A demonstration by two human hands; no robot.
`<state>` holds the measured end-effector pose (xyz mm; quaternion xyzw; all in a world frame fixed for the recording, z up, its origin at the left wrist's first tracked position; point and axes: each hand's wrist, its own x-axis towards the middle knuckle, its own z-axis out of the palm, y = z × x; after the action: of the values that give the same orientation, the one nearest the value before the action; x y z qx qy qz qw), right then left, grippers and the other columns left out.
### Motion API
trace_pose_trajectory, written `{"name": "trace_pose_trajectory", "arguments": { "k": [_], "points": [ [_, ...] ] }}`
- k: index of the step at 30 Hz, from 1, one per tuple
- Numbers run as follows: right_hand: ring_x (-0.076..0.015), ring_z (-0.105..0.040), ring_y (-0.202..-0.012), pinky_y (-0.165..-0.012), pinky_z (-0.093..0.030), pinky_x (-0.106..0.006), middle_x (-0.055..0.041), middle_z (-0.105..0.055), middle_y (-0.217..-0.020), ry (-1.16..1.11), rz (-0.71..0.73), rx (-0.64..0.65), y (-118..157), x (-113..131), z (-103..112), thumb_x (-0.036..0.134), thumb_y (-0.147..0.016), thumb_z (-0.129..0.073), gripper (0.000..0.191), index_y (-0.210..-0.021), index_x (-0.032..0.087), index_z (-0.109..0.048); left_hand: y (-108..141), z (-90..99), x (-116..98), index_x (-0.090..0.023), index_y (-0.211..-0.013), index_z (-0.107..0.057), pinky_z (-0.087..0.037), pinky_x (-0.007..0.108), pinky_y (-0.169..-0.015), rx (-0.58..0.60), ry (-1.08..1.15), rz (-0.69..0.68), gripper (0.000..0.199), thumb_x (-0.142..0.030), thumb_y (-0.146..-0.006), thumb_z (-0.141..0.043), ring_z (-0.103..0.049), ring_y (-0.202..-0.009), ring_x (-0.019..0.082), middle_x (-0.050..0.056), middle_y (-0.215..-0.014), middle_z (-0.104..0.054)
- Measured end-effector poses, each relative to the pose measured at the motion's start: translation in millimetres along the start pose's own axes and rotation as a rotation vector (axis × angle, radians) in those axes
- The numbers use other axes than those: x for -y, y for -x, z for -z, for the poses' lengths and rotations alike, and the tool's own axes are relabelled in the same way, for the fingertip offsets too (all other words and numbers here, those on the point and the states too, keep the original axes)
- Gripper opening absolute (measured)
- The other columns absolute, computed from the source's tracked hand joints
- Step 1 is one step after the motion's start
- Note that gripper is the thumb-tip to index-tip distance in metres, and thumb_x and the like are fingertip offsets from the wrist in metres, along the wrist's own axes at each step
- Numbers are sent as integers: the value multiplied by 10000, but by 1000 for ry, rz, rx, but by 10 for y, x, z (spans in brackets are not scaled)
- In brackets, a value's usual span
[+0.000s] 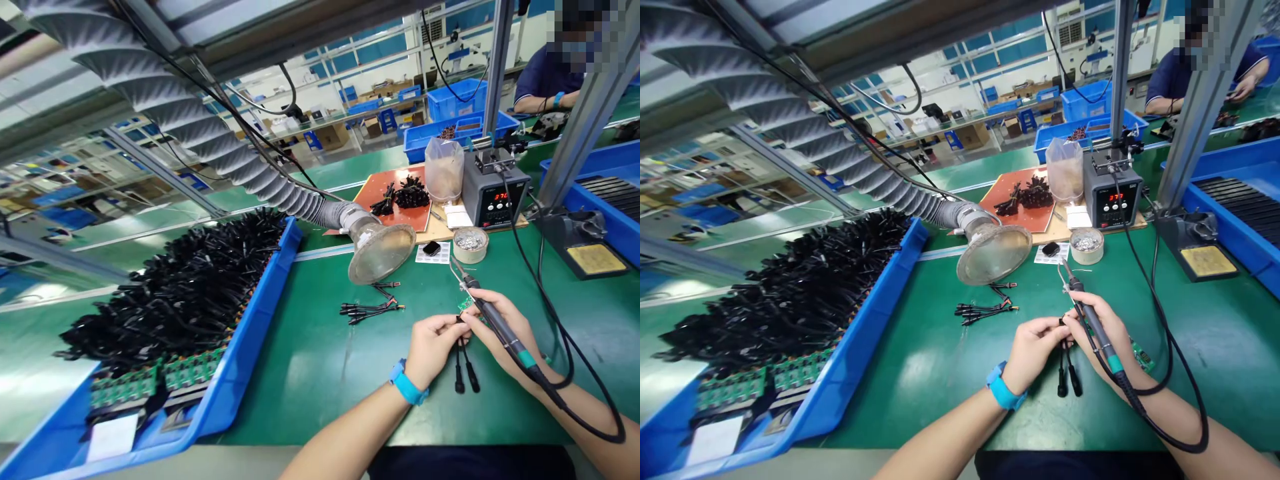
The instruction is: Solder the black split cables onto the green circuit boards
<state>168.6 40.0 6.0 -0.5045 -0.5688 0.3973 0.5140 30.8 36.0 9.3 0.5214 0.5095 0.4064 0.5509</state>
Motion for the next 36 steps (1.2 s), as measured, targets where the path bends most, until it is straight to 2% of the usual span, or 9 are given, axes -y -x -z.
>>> {"name": "trace_pose_trajectory", "arguments": {
  "k": [5, 10, 14, 21, 23, 27, 30, 32, 36],
  "points": [
    [-154, -626, -685, -629, -546, -265, -25, -639, -821, 30, 18, -25, -30, -46, -55, 383, -786, -589, 373, -1106, 207, -514, -32, -36, 40, -108, -771, -672, -492, 257, -614, -12, -26, -11, 320, -416, -783, -585, -581, -594, 140, 57, -680, -655],
    [-150, -622, -783, -720, -523, -261, -16, -631, -873, 98, 63, 24, -19, -114, -10, 341, -802, -565, 339, -1118, 233, -506, -56, 34, 89, -163, -873, -695, -474, 273, -697, -14, -185, -95, 241, -366, -784, -600, -580, -687, 163, 56, -746, -654],
    [-146, -617, -790, -773, -505, -268, -15, -629, -903, 169, 145, 69, -75, -146, 27, 323, -802, -557, 261, -1050, 242, -562, -114, 136, 24, -219, -873, -717, -424, 273, -767, 68, -346, -197, 171, -311, -792, -598, -545, -739, 170, 48, -731, -628],
    [-149, -620, -715, -671, -518, -250, -22, -634, -830, 233, 176, 65, -107, -172, 20, 355, -795, -550, 256, -1011, 220, -565, -194, 226, -45, -153, -881, -697, -439, 230, -613, 267, -426, -211, 257, -330, -850, -513, -560, -613, 140, 36, -665, -630],
    [-152, -620, -728, -661, -516, -247, -30, -632, -848, 246, 172, 56, -87, -184, 38, 354, -803, -541, 267, -1031, 216, -553, -199, 219, -48, -143, -870, -691, -446, 228, -604, 285, -430, -205, 277, -336, -861, -492, -573, -611, 143, 40, -665, -638],
    [-160, -611, -804, -731, -508, -272, -31, -619, -918, 257, 200, 78, -71, -219, 105, 347, -826, -526, 246, -1044, 239, -562, -222, 192, -73, -182, -857, -708, -432, 261, -698, 273, -498, -255, 238, -336, -836, -528, -557, -671, 161, 56, -687, -617],
    [-155, -608, -813, -744, -503, -269, -12, -621, -886, 250, 214, 106, -74, -206, 138, 345, -834, -533, 210, -1018, 255, -580, -246, 172, -87, -187, -851, -710, -433, 271, -697, 279, -517, -271, 229, -328, -832, -530, -548, -659, 159, 62, -691, -617],
    [-148, -616, -765, -693, -509, -255, -7, -630, -854, 257, 177, 52, -72, -169, 141, 355, -829, -562, 216, -1017, 250, -575, -261, 168, -105, -164, -806, -707, -450, 261, -653, 274, -399, -185, 237, -347, -817, -556, -557, -621, 147, 57, -666, -627],
    [-141, -620, -668, -581, -506, -237, -2, -645, -819, 275, 59, -103, -57, -79, 159, 397, -813, -608, 318, -1077, 236, -533, -288, 207, -188, -106, -792, -674, -500, 261, -628, 179, 151, 137, 304, -404, -731, -656, -617, -611, 150, 51, -651, -652]
  ]
}}
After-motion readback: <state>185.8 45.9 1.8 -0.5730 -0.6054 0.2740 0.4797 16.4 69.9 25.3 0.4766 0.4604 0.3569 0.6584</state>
